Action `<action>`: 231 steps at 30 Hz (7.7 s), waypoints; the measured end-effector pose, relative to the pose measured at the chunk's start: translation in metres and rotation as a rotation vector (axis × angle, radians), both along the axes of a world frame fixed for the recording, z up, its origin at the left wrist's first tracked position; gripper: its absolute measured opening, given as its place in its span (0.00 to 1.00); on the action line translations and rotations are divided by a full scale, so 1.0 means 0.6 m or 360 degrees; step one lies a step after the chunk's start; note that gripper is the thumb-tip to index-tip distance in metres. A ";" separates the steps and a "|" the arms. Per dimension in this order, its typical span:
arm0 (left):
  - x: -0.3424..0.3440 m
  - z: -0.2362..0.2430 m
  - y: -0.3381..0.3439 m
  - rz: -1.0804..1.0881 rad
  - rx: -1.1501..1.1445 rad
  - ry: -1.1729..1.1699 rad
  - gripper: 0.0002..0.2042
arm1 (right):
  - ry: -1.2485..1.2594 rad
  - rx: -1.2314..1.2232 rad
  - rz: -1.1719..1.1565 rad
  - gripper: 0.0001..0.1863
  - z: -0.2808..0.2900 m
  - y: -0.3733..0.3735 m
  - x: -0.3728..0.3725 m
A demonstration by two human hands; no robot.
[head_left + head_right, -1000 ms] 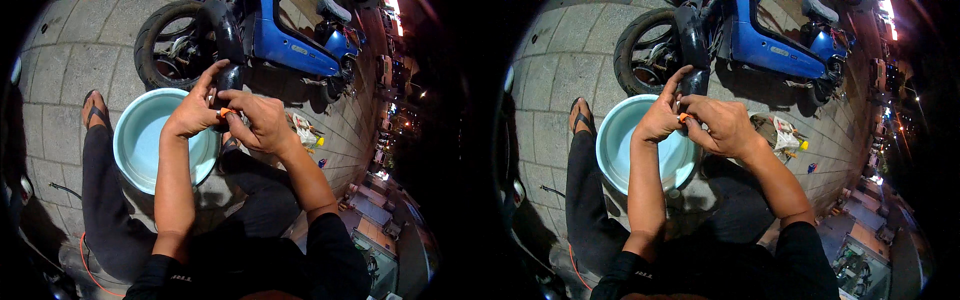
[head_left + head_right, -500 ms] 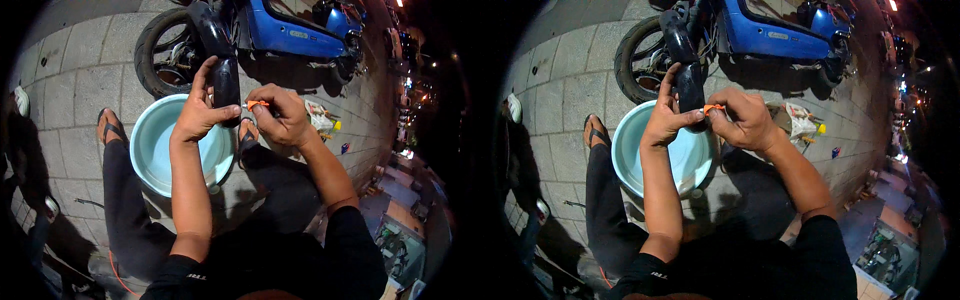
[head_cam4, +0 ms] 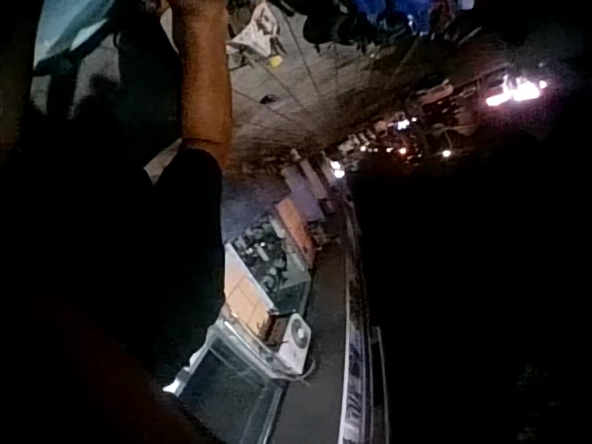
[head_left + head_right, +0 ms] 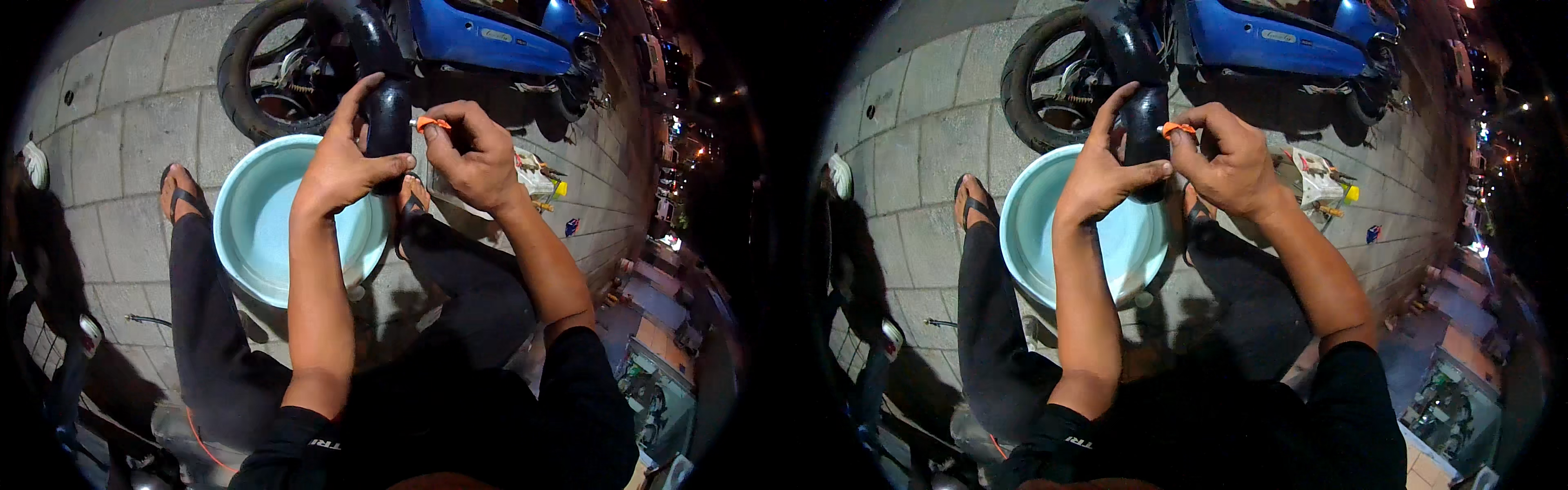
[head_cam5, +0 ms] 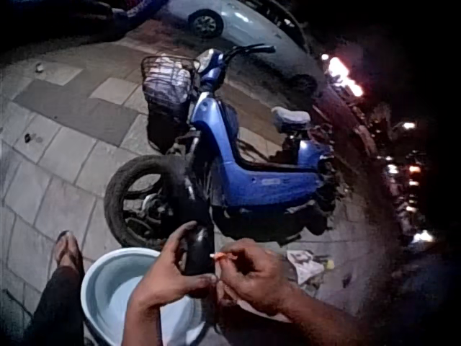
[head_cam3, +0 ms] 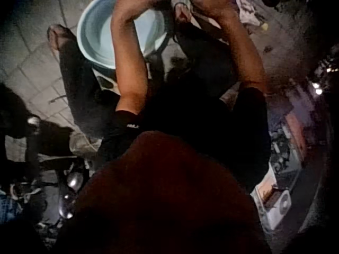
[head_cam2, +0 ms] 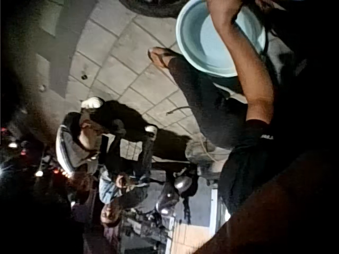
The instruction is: The person sits on the ground and works on a scooter tire, applying glue from a yellow bottle to the inner tube. They then use a small orange tool to apply a sealant or patch to the tube before placing it back into the tire.
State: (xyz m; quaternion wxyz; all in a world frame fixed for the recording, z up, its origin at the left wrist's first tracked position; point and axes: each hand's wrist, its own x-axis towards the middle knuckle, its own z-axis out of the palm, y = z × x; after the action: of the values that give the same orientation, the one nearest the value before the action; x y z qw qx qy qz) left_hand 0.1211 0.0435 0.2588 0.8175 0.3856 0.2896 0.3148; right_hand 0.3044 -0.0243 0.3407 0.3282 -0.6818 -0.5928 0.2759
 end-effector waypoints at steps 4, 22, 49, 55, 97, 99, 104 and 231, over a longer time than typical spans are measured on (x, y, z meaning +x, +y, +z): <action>0.001 0.007 -0.002 -0.0001 0.0024 0.0009 0.54 | -0.0038 0.0033 -0.0071 0.08 -0.005 0.002 0.001; 0.003 -0.029 -0.020 0.0330 -0.0064 -0.0448 0.62 | 0.0294 -0.0051 -0.0285 0.07 0.051 -0.006 -0.017; -0.260 0.225 -0.066 0.0371 -0.0016 0.0423 0.16 | 0.1601 0.0352 -0.0635 0.09 0.208 -0.162 -0.096; -0.267 0.223 -0.098 0.0398 -0.0130 0.0119 0.15 | 0.1829 0.0069 -0.0514 0.08 0.189 -0.138 -0.094; -0.171 0.229 -0.064 0.0034 0.1171 0.0196 0.15 | 0.1045 -0.0236 0.0095 0.15 0.144 -0.116 -0.104; -0.180 0.211 -0.045 -0.0120 0.1174 -0.0129 0.14 | 0.0589 0.0165 0.0506 0.13 0.085 -0.104 -0.100; -0.136 0.265 -0.090 0.0122 0.1020 0.0509 0.17 | 0.1440 -0.0172 -0.0078 0.14 0.175 -0.122 -0.105; -0.663 -0.427 -0.364 0.0256 -0.0162 0.2467 0.22 | -0.0169 -0.0720 0.0882 0.17 0.008 -0.162 -0.301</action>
State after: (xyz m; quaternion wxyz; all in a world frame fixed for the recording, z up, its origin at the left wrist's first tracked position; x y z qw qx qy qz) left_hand -0.2766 -0.1749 0.0026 0.3732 0.4353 0.8193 0.0003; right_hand 0.1238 -0.1213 0.3452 0.0504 -0.5640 -0.6951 0.4429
